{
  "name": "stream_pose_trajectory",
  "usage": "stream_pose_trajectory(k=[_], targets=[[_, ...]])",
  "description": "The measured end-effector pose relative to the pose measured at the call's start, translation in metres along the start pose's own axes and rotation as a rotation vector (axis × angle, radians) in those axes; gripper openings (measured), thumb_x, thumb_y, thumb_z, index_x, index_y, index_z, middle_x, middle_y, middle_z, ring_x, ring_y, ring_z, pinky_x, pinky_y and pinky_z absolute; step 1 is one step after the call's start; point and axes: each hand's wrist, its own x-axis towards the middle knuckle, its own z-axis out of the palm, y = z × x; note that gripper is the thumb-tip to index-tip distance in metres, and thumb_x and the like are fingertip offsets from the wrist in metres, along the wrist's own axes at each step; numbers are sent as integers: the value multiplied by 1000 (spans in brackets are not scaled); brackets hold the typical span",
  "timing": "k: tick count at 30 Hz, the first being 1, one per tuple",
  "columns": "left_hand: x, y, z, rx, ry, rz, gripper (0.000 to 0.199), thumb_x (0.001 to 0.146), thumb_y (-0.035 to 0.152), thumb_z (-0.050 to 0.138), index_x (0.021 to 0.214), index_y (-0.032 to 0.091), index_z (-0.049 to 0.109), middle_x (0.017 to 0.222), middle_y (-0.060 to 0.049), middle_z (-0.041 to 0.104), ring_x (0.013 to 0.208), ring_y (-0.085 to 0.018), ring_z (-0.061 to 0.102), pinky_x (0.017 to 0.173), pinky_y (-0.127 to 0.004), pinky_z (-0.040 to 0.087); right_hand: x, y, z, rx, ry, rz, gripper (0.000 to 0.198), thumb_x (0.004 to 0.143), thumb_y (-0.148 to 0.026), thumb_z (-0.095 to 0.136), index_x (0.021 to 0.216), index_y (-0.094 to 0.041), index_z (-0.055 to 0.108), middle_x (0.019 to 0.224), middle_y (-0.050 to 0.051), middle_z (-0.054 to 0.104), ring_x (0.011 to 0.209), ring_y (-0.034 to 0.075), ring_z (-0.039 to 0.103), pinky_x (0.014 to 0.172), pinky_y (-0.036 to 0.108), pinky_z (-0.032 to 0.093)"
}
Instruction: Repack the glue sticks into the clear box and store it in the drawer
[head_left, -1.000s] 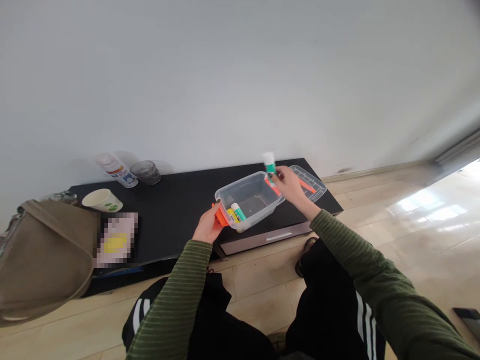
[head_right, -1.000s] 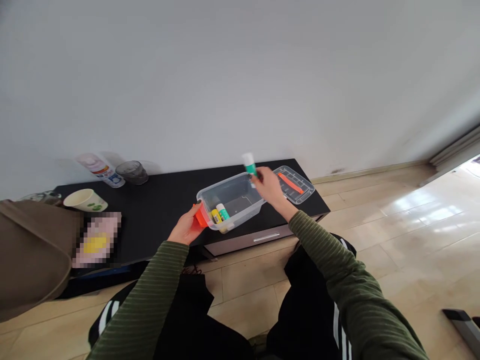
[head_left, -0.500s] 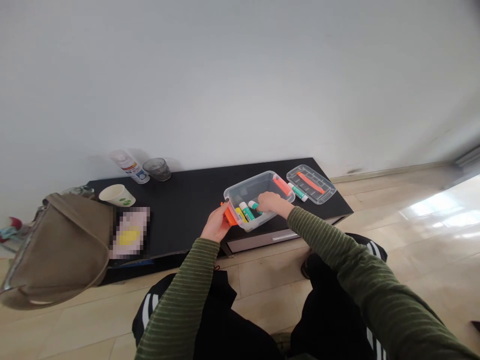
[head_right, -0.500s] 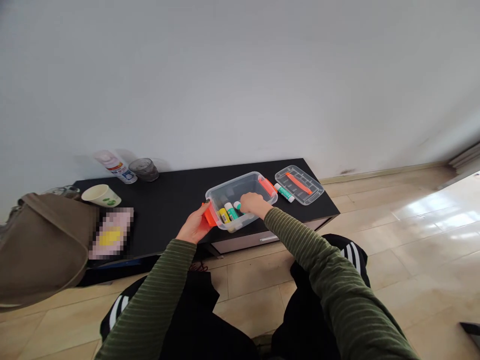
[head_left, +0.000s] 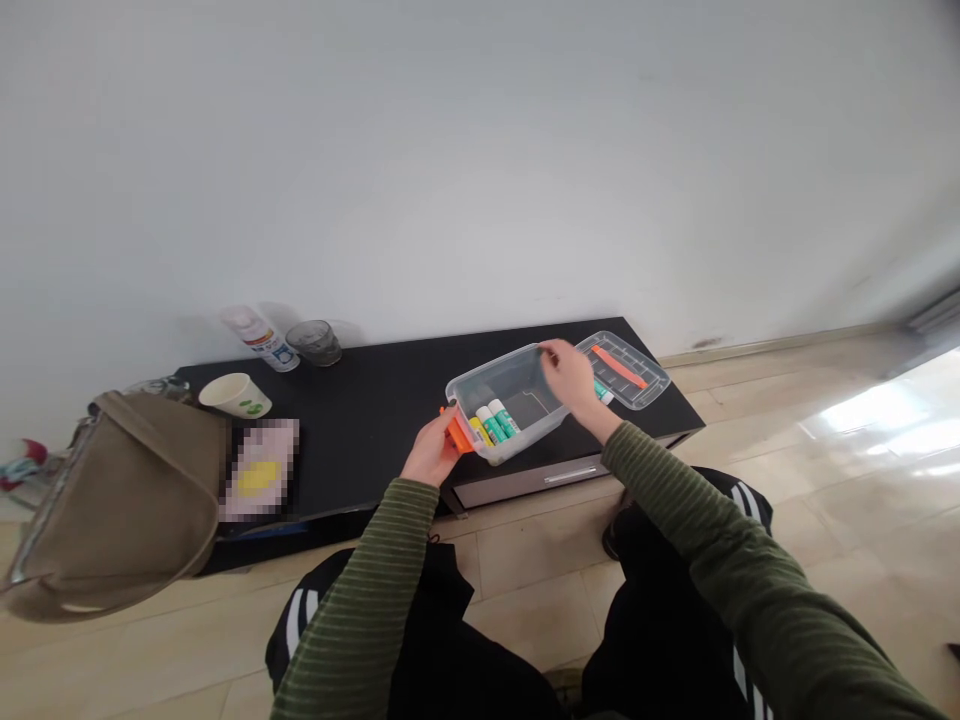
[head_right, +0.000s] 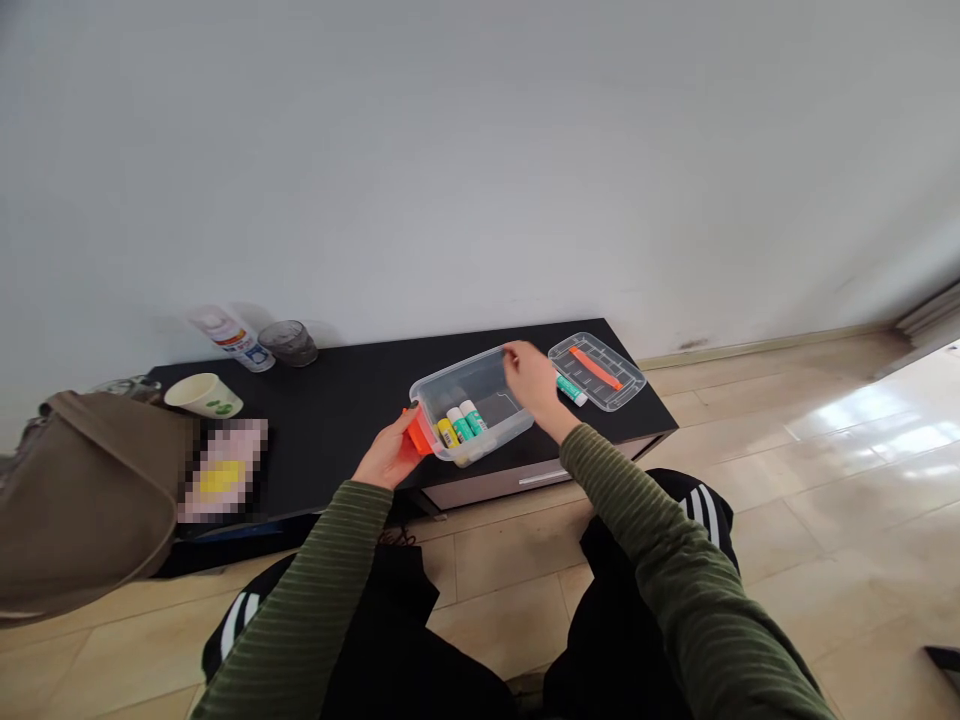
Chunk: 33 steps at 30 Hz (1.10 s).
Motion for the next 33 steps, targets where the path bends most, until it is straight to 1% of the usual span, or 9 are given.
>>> stream_pose_trajectory(k=[2,4,8,12,21,25,28,30,33], targets=[[0,0,1,8,2,-4,7,88,17,67,86,10,68,76,-7,72,62,-15,68,61,-26,57,2,33,-9,16,150,108,42,99,-22,31,127,-15,62,122,14,68,108,23,62,93,31,45],[0,0,1,7,0,-3,7,88,17,67,86,11,68,74,-6,72,61,-15,67,60,-26,56,1,67,-13,-30,179,234,42,99,-19,30,125,-14,62,120,16,68,110,25,60,94,33,43],[1,0,1,-4,-12,3,5,87,16,68,86,11,67,74,-5,71,61,-14,66,60,-25,56,-15,118,-6,-168,-82,377,32,97,-20,43,121,-15,63,123,15,65,113,26,59,90,32,44],[0,0,1,-4,-20,6,7,89,16,65,85,10,67,73,-5,71,60,-13,66,60,-25,56,-29,132,9,-354,-235,375,32,94,-24,53,123,-15,63,128,18,61,125,30,53,91,34,45],[-2,1,4,-11,-27,2,7,89,16,64,86,11,67,73,-5,70,60,-13,66,60,-25,56,-25,125,2,-321,-352,444,28,91,-34,57,108,-15,70,109,16,71,102,29,66,80,32,46],[-1,0,6,-11,-24,0,11,92,16,61,84,10,67,72,-5,70,59,-14,65,58,-25,55,-22,104,-17,-132,-6,377,37,97,-36,44,117,-15,67,105,13,71,95,25,65,80,31,45],[0,-1,6,-25,-40,12,11,91,15,61,84,10,67,73,-5,71,61,-13,65,61,-25,56,-20,67,-34,-23,163,164,41,97,-37,45,125,-13,63,112,14,69,92,22,62,83,30,45],[1,-1,6,-25,-41,17,10,91,15,62,85,9,67,73,-5,71,62,-13,66,62,-25,56,-17,38,-42,-10,49,0,39,96,-36,48,124,-15,64,113,12,69,92,21,62,82,29,44],[0,0,6,-6,-41,8,10,91,15,62,86,9,68,75,-6,72,62,-14,66,63,-26,57,-10,2,-37,-87,-310,-148,35,92,-37,58,121,-20,68,108,9,71,96,23,64,83,29,44]])
